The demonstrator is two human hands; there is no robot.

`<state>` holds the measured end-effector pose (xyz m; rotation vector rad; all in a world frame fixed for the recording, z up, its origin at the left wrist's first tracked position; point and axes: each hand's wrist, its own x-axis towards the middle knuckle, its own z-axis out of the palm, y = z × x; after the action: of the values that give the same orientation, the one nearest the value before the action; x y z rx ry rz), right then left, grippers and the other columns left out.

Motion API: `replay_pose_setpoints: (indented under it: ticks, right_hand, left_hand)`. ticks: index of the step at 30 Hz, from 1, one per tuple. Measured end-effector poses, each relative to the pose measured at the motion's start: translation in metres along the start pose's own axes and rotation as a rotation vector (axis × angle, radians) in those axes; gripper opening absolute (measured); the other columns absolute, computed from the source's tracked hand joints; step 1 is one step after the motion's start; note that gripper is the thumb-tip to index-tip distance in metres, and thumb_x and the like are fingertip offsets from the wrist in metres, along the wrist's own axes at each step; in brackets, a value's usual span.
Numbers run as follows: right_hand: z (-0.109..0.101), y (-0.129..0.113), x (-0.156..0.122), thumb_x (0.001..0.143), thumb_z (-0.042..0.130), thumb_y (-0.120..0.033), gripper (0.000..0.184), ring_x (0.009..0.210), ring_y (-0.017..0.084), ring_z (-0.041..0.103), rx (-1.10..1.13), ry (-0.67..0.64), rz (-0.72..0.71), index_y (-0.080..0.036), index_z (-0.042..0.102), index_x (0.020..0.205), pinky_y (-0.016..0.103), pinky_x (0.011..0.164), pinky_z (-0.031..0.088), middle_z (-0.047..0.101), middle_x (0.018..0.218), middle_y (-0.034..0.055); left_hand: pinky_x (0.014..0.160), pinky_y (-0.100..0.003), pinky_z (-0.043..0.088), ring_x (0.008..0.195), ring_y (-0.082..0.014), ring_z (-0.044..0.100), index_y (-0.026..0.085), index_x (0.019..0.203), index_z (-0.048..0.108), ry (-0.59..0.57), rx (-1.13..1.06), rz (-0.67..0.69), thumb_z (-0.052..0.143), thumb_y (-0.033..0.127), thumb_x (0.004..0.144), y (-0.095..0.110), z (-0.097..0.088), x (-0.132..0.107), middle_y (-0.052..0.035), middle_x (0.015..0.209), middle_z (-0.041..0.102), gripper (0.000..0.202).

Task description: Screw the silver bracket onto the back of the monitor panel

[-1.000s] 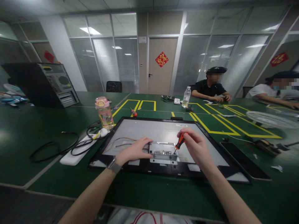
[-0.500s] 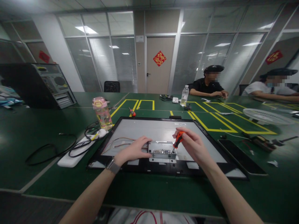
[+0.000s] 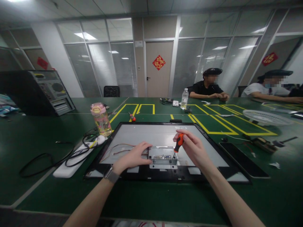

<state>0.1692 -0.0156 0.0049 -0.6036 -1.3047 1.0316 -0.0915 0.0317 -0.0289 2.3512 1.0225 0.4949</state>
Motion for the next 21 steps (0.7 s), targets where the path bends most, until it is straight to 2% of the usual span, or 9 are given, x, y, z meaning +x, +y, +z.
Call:
replay_pose_setpoints:
  ticks: [3, 6, 11, 14, 16, 21]
  right_hand:
    - [0.0036, -0.0037, -0.0004, 0.089, 0.056, -0.039, 0.021, 0.08, 0.019, 0.062, 0.044, -0.014, 0.006, -0.025, 0.068, 0.1, 0.031, 0.069, 0.05, 0.066, 0.084, 0.004]
    - [0.0047, -0.0059, -0.0001, 0.089, 0.055, -0.038, 0.022, 0.083, 0.02, 0.063, 0.004, -0.006, -0.029, -0.023, 0.067, 0.099, 0.036, 0.075, 0.05, 0.068, 0.09, 0.0059]
    - [0.0028, -0.0058, -0.0002, 0.087, 0.058, -0.038, 0.023, 0.088, 0.022, 0.062, -0.193, 0.043, -0.083, -0.025, 0.068, 0.104, 0.039, 0.083, 0.048, 0.068, 0.092, 0.0057]
    - [0.003, -0.0045, -0.001, 0.081, 0.067, -0.033, 0.014, 0.084, 0.021, 0.059, -0.331, 0.125, -0.161, -0.027, 0.071, 0.093, 0.036, 0.079, 0.047, 0.063, 0.087, 0.0034]
    - [0.0033, -0.004, -0.0018, 0.08, 0.067, -0.031, 0.01, 0.083, 0.021, 0.057, -0.399, 0.163, -0.219, -0.026, 0.072, 0.088, 0.036, 0.079, 0.046, 0.059, 0.085, 0.0032]
    - [0.0026, -0.0036, -0.0044, 0.092, 0.047, -0.03, 0.026, 0.096, 0.022, 0.061, -0.347, 0.092, -0.198, -0.028, 0.068, 0.108, 0.04, 0.087, 0.046, 0.064, 0.105, 0.0059]
  left_hand:
    - [0.101, -0.036, 0.039, 0.115, -0.0255, 0.051, 0.025, 0.129, 0.049, -0.002, 0.005, -0.009, 0.07, 0.038, 0.074, 0.0008, -0.0005, 0.0002, -0.0065, 0.125, 0.051, 0.061]
    - [0.1, -0.035, 0.04, 0.114, -0.0247, 0.051, 0.025, 0.129, 0.048, -0.013, 0.0, -0.005, 0.069, 0.037, 0.075, 0.0027, -0.0015, -0.0002, -0.0064, 0.124, 0.051, 0.06]
    - [0.101, -0.035, 0.039, 0.114, -0.0245, 0.051, 0.025, 0.129, 0.048, -0.019, -0.003, -0.009, 0.069, 0.038, 0.075, 0.0026, -0.0015, 0.0001, -0.0062, 0.125, 0.051, 0.059]
    - [0.102, -0.035, 0.038, 0.116, -0.0252, 0.05, 0.026, 0.13, 0.048, -0.019, -0.005, -0.014, 0.069, 0.037, 0.075, 0.001, -0.0006, 0.0005, -0.0062, 0.127, 0.05, 0.06]
    - [0.102, -0.036, 0.038, 0.116, -0.0254, 0.05, 0.026, 0.13, 0.047, -0.017, -0.007, -0.013, 0.069, 0.037, 0.075, 0.0006, -0.0003, 0.0007, -0.0065, 0.127, 0.05, 0.061]
    - [0.102, -0.035, 0.038, 0.115, -0.0249, 0.051, 0.024, 0.13, 0.048, -0.015, -0.015, -0.006, 0.069, 0.038, 0.075, 0.0024, -0.0005, 0.0007, -0.0067, 0.127, 0.051, 0.06]
